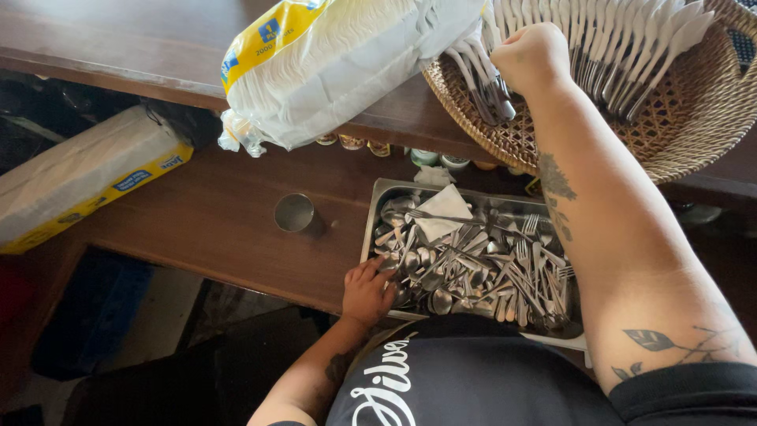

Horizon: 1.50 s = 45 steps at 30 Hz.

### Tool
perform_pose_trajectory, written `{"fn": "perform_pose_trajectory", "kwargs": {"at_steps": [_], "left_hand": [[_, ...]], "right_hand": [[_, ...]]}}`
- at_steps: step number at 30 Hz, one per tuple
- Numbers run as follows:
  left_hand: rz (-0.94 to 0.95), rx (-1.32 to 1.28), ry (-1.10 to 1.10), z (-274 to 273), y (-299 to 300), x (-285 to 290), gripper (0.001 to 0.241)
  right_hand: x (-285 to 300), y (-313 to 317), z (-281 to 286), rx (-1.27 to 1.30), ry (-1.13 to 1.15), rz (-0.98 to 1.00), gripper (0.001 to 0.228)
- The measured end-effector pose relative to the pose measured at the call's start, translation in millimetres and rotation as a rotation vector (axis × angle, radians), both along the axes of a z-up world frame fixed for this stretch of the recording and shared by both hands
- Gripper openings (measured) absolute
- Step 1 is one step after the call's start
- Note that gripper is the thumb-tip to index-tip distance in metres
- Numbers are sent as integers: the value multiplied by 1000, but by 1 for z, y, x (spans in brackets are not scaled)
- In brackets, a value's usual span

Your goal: The person wipes and polishes pieces of cutlery, including spoons and forks, using white napkins before placing them into a larger container or a wicker basket.

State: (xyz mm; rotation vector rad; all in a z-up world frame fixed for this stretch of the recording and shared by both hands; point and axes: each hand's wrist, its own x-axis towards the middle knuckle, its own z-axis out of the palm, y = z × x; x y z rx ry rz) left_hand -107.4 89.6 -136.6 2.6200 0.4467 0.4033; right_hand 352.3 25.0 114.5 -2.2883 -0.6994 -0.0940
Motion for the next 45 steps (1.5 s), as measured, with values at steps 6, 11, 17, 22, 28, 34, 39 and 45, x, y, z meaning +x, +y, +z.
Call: {"fn": "perform_pose_trajectory", "kwargs": {"at_steps": [6, 11, 17, 22, 28, 34, 39, 45], "left_hand": [[2, 10, -59, 0, -1, -2, 36], [10, 7, -57, 0, -1, -1, 36], [6, -5, -53, -1, 0, 0, 35], [6, -22, -37, -3, 0, 0, 36], [1, -7, -45, -2, 1, 0, 37], [13, -22, -26, 1, -1, -1, 36], [15, -13, -9, 4, -2, 0, 38], [0, 4, -35, 2, -1, -1, 39]], "right_hand": [[1, 1, -1, -133, 24, 38, 20], [-2, 4, 0, -136, 132, 49, 21], [-5, 10, 2, -385, 62, 141, 28], [-11, 13, 1, -459, -2, 119, 34], [-27, 15, 13, -486, 15, 81, 30], [-29, 10, 22, -481, -76, 91, 28], [-26, 1, 23, -406, -83, 85, 32], [-5, 1, 2, -297, -3, 87, 25]]}}
